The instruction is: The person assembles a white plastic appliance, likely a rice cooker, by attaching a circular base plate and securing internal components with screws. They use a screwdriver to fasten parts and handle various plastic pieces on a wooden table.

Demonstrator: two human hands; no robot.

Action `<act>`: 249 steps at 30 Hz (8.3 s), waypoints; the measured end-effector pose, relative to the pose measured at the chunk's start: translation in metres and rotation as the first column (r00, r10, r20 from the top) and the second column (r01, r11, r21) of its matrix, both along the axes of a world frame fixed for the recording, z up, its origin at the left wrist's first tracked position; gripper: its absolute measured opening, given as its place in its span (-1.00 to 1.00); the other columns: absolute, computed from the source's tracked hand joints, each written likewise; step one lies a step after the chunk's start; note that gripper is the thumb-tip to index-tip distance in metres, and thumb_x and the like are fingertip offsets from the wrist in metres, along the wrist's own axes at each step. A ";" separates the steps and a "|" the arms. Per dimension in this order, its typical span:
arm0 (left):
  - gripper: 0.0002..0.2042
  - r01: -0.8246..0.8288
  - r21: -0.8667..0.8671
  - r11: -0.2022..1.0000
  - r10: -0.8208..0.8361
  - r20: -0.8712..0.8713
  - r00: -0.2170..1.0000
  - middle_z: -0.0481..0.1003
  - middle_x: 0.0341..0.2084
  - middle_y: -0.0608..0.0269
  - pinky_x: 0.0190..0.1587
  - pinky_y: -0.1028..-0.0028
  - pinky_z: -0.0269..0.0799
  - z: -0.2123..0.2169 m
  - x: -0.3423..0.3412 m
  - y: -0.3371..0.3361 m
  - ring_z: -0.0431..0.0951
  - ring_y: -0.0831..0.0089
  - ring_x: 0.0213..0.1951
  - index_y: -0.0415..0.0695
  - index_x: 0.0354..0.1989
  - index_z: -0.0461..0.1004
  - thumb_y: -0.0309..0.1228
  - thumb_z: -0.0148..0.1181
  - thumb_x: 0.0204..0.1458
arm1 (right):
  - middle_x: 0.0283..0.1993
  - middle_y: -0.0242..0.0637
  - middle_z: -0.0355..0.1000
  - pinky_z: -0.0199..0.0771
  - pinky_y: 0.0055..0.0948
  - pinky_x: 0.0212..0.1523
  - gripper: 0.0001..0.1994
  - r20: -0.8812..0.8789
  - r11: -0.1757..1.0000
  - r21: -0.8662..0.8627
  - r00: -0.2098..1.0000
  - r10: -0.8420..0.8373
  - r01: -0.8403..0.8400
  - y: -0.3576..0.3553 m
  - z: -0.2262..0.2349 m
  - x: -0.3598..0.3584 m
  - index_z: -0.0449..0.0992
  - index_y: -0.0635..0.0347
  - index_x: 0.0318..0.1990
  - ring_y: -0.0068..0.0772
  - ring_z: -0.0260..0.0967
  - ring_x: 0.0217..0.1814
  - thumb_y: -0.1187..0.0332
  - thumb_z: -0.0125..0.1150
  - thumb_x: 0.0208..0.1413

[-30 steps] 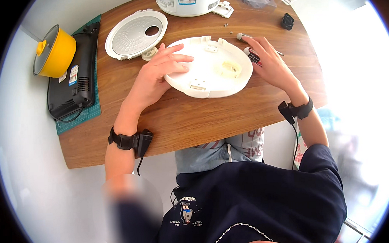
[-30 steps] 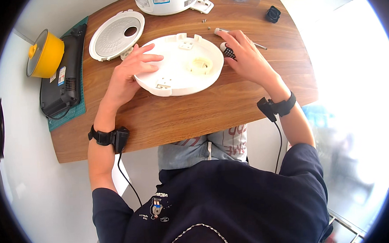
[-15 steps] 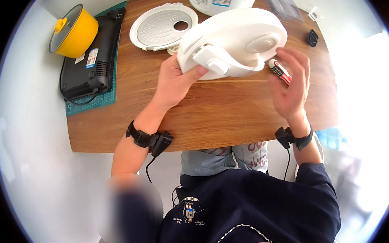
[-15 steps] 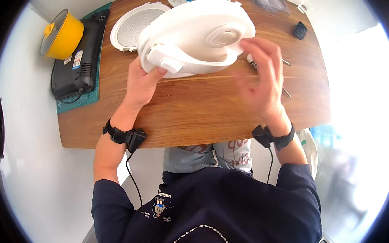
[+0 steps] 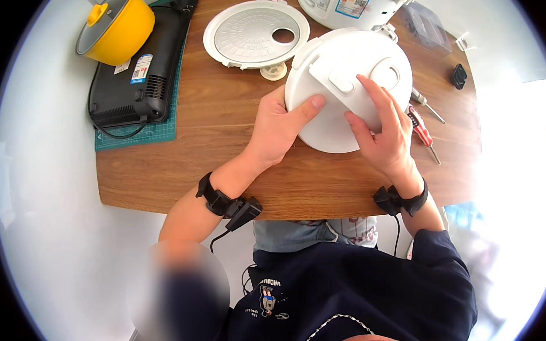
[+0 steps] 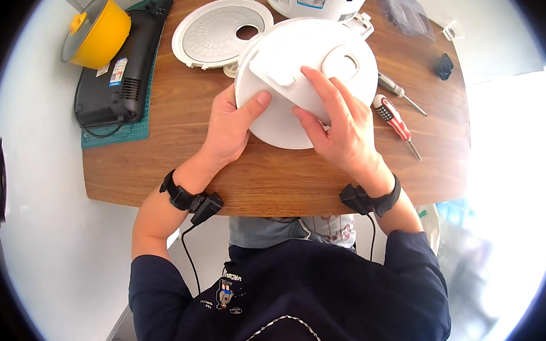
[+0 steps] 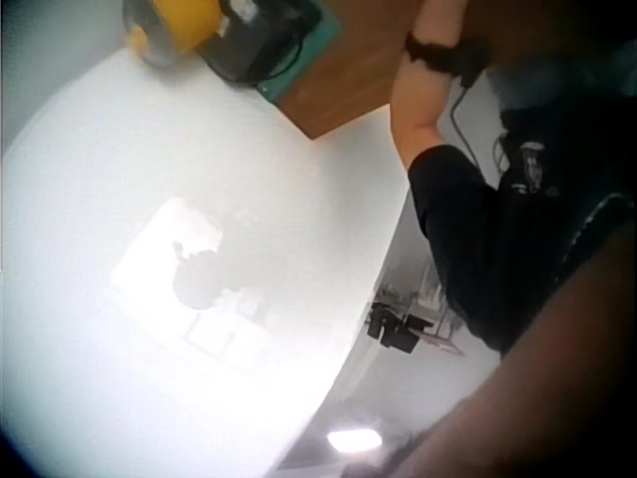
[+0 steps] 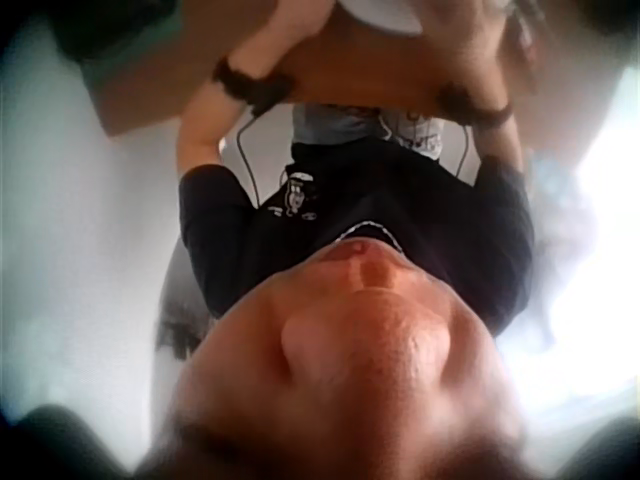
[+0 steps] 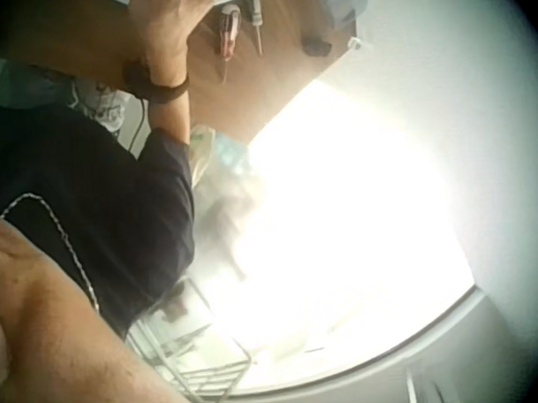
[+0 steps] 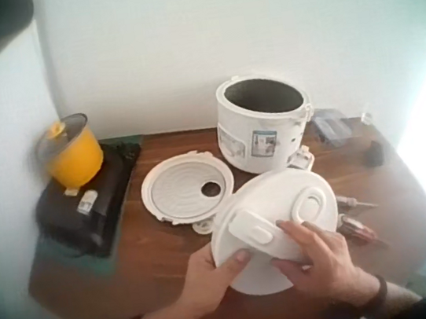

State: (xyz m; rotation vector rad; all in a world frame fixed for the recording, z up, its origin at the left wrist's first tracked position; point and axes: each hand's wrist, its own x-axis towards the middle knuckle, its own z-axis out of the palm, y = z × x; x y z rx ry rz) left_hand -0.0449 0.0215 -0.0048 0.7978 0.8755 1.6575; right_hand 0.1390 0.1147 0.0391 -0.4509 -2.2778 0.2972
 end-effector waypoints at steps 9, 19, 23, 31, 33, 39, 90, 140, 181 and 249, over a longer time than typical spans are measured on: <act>-0.64 -0.079 -0.022 0.997 0.079 -0.014 0.997 0.60 -0.02 0.19 -0.02 0.46 0.56 0.000 0.002 0.000 0.58 0.54 -0.05 -0.31 0.16 0.48 -0.37 0.27 0.28 | -0.11 -0.02 0.58 0.57 -0.36 -0.19 -0.43 0.059 0.997 -0.075 0.998 -0.031 0.035 0.000 -0.006 0.000 0.47 0.30 0.23 -0.13 0.58 -0.23 0.49 0.43 -0.01; -0.61 -0.087 -0.053 0.995 0.089 0.042 0.995 0.58 0.03 0.16 0.03 0.42 0.55 0.002 0.005 0.000 0.57 0.51 0.00 -0.31 0.21 0.42 -0.46 0.26 0.25 | -0.42 -0.31 0.39 0.40 -0.40 -0.55 -0.40 -0.040 0.999 -0.031 0.999 0.028 -0.029 0.008 -0.017 -0.002 0.48 0.22 0.23 -0.35 0.35 -0.58 0.44 0.45 -0.04; -0.57 0.015 -0.074 0.997 -0.002 0.177 0.984 0.56 0.06 0.12 0.08 0.36 0.55 0.005 -0.007 0.002 0.59 0.43 0.04 -0.29 0.25 0.38 -0.50 0.24 0.21 | -0.39 -0.32 0.41 0.45 -0.37 -0.49 -0.42 -0.021 0.997 -0.068 0.999 0.038 -0.039 0.010 -0.016 -0.003 0.49 0.17 0.22 -0.31 0.39 -0.53 0.42 0.45 -0.04; -0.59 0.026 -0.121 0.992 0.002 0.221 0.975 0.57 0.06 0.10 0.10 0.30 0.58 0.002 -0.011 0.002 0.60 0.36 0.06 -0.27 0.22 0.39 -0.44 0.21 0.23 | -0.19 -0.12 0.48 0.50 -0.32 -0.22 -0.50 -0.204 0.996 0.093 0.978 0.032 -0.013 0.010 0.024 0.023 0.53 0.28 0.11 -0.16 0.47 -0.21 0.30 0.42 0.00; -0.58 0.037 -0.130 0.991 -0.010 0.202 0.979 0.56 0.07 0.09 0.11 0.29 0.59 0.000 -0.010 0.004 0.60 0.36 0.07 -0.27 0.23 0.38 -0.42 0.22 0.23 | -0.16 -0.13 0.50 0.47 -0.34 -0.19 -0.61 -0.409 0.983 0.180 0.906 0.106 -0.034 0.008 0.052 0.052 0.55 0.34 -0.01 -0.22 0.44 -0.19 0.23 0.28 0.11; -0.55 -0.014 -0.174 0.985 0.042 0.158 0.987 0.53 0.11 0.06 0.14 0.26 0.58 -0.001 -0.011 0.005 0.59 0.32 0.09 -0.26 0.25 0.36 -0.41 0.22 0.21 | -0.25 -0.24 0.39 0.27 -0.39 -0.44 -0.65 -0.529 0.878 0.174 0.710 0.465 -0.446 -0.012 0.101 0.100 0.31 -0.29 0.28 -0.32 0.30 -0.44 0.22 0.00 0.37; -0.58 0.073 -0.163 0.984 -0.044 0.172 0.984 0.56 0.04 0.10 0.10 0.27 0.61 -0.006 -0.022 0.011 0.61 0.34 0.06 -0.24 0.24 0.39 -0.40 0.20 0.23 | -0.32 -0.17 0.45 0.37 -0.45 -0.61 -0.64 -0.738 0.173 -0.453 0.477 0.478 -0.875 -0.033 0.018 0.091 0.31 -0.21 0.24 -0.36 0.41 -0.56 0.13 0.17 0.36; -0.49 0.104 -0.186 0.977 -0.087 0.096 0.992 0.53 0.11 0.08 0.18 0.23 0.59 -0.003 -0.025 0.007 0.58 0.27 0.13 -0.20 0.31 0.33 -0.32 0.23 0.22 | -0.44 -0.35 0.25 0.01 -0.64 -0.64 -0.43 -0.816 0.835 -0.284 0.576 0.047 -0.471 -0.067 0.021 0.079 0.36 -0.07 0.04 -0.63 0.03 -0.65 -0.33 0.05 0.18; -0.58 0.063 -0.101 0.993 -0.043 0.184 0.982 0.57 0.04 0.10 0.05 0.30 0.63 0.007 -0.017 0.001 0.64 0.37 0.01 -0.28 0.23 0.38 -0.47 0.23 0.21 | -0.47 -0.21 0.47 0.39 -0.37 -0.34 -0.82 0.018 0.905 -0.422 0.999 -0.051 0.054 0.007 0.041 -0.003 0.54 0.25 -0.21 -0.27 0.36 -0.46 0.35 0.33 0.15; -0.62 -0.145 0.017 0.989 0.145 -0.013 0.989 0.60 -0.03 0.16 0.01 0.44 0.57 0.020 -0.015 0.007 0.60 0.53 -0.04 -0.31 0.18 0.40 -0.51 0.27 0.21 | -0.28 -0.16 0.62 0.52 -0.42 -0.16 -0.66 0.218 0.761 -0.635 0.976 0.010 0.134 0.016 0.032 0.017 0.64 0.24 0.04 -0.43 0.50 -0.31 0.35 0.46 0.12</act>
